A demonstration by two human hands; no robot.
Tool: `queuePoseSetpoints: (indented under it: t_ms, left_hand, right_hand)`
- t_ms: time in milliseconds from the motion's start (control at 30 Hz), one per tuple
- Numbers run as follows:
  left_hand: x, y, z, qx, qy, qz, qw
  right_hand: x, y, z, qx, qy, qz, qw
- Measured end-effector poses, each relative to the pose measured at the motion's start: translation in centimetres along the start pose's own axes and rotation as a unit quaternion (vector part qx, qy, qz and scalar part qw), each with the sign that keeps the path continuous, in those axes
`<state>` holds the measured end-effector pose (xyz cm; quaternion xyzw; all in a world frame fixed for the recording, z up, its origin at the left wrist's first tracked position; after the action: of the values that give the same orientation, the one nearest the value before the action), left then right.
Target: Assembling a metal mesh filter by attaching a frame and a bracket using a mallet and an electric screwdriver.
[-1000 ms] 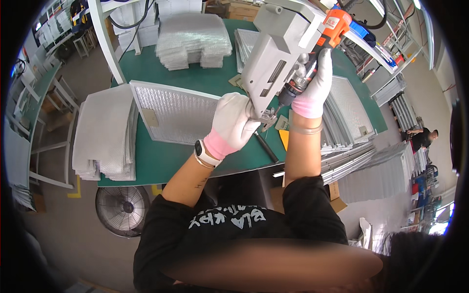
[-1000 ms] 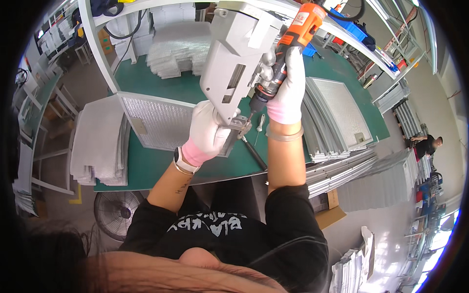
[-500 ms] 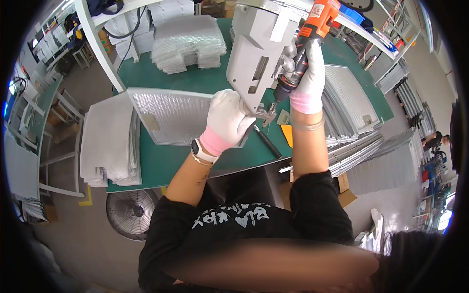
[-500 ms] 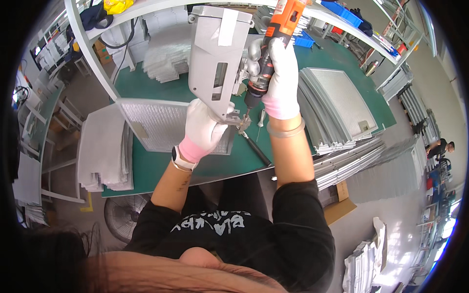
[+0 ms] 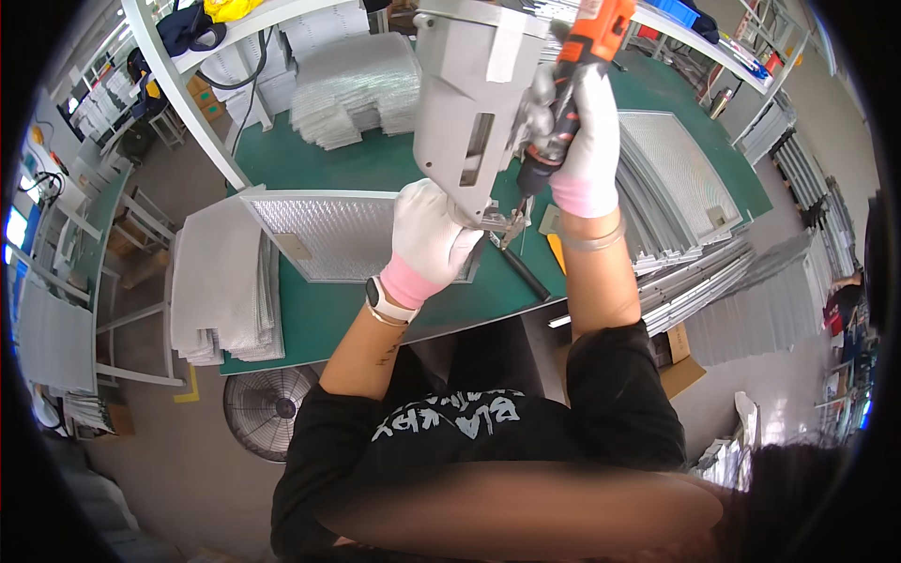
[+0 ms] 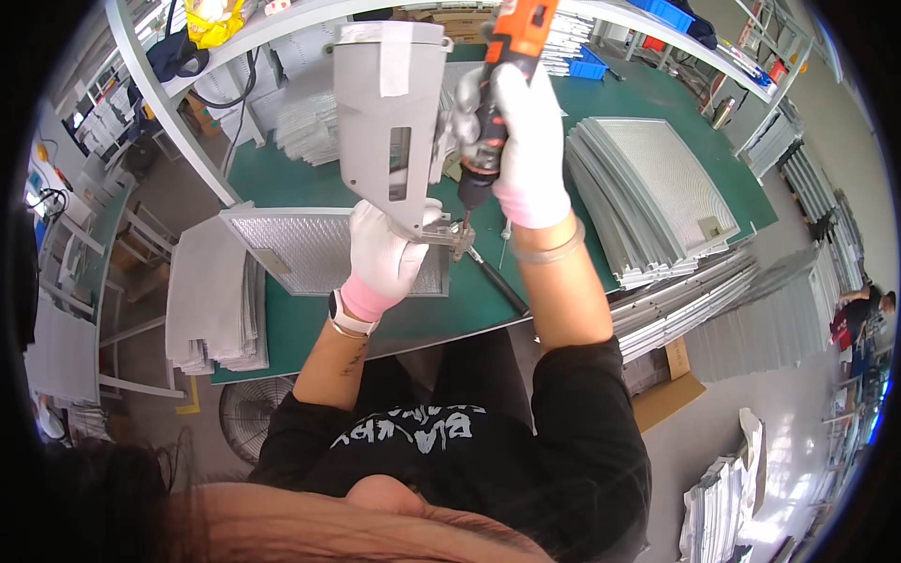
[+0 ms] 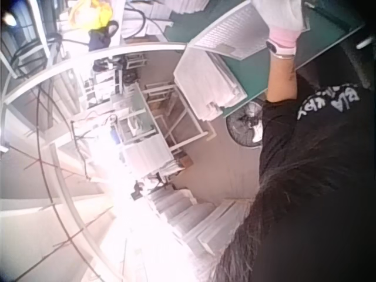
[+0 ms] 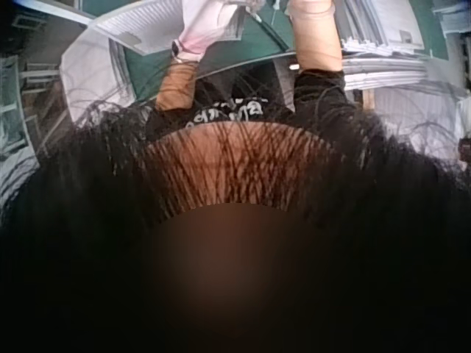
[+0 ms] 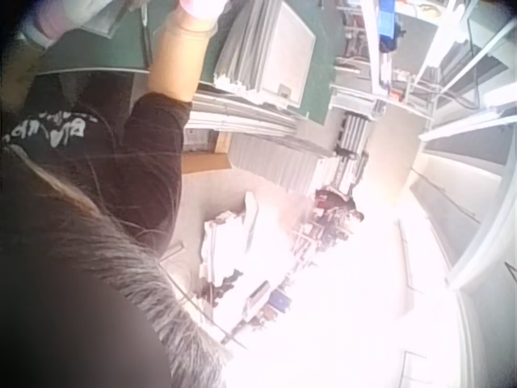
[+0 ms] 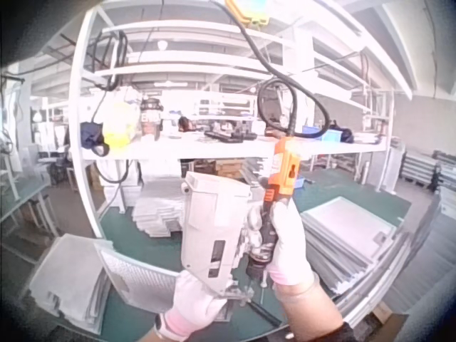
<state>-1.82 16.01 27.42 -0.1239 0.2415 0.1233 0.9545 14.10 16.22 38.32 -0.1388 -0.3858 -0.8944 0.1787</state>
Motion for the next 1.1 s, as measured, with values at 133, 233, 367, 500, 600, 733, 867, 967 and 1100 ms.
queuePoseSetpoints:
  t_ms: [133,233,367,500,600,733,867,967,1100]
  left_hand:
    - [-0.5,-1.4,0.8,-0.02,0.049,0.016,0.998]
    - [-0.6,-1.6,0.8,-0.028,0.059,0.03,0.997]
    - [-0.3,-1.1,0.1,-0.02,0.057,0.049,0.997]
    - [-0.5,-1.3,0.0,-0.01,0.047,0.036,0.998]
    - [-0.4,-1.7,0.1,-0.012,0.049,0.047,0.998]
    - [0.0,-2.3,1.1,-0.049,0.059,0.114,0.991]
    - [0.9,-2.2,1.6,-0.081,-0.028,0.149,0.985]
    - [1.6,-1.5,1.9,-0.11,-0.035,0.13,0.985]
    - [1.9,-1.5,2.5,-0.141,-0.015,0.127,0.982]
  right_hand:
    - [-1.8,3.8,2.5,-0.015,-0.058,0.004,0.998]
    - [-2.5,3.8,3.4,-0.036,-0.115,0.051,0.991]
    - [-1.4,3.5,2.5,-0.029,0.013,0.007,0.999]
    - [-2.3,2.4,1.9,-0.015,-0.047,0.01,0.999]
    - [-2.3,3.5,2.3,-0.022,-0.053,0.022,0.998]
    - [1.5,5.6,3.6,-0.075,-0.09,0.144,0.983]
    - [1.3,5.5,4.4,-0.059,-0.008,0.167,0.984]
    - [1.7,5.4,5.0,-0.059,-0.043,0.161,0.984]
    - [1.1,5.6,6.5,0.023,0.235,0.274,0.932]
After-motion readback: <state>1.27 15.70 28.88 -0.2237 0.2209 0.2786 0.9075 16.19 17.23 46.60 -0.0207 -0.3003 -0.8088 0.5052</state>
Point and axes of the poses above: each hand's wrist, its own z-axis towards the middle knuckle, its own x-axis out of the palm, y = z × x, the point moved 3 cm from there along z, towards the middle knuckle, and after that the axes turned 3 degrees about y, right-handed, at the moved point
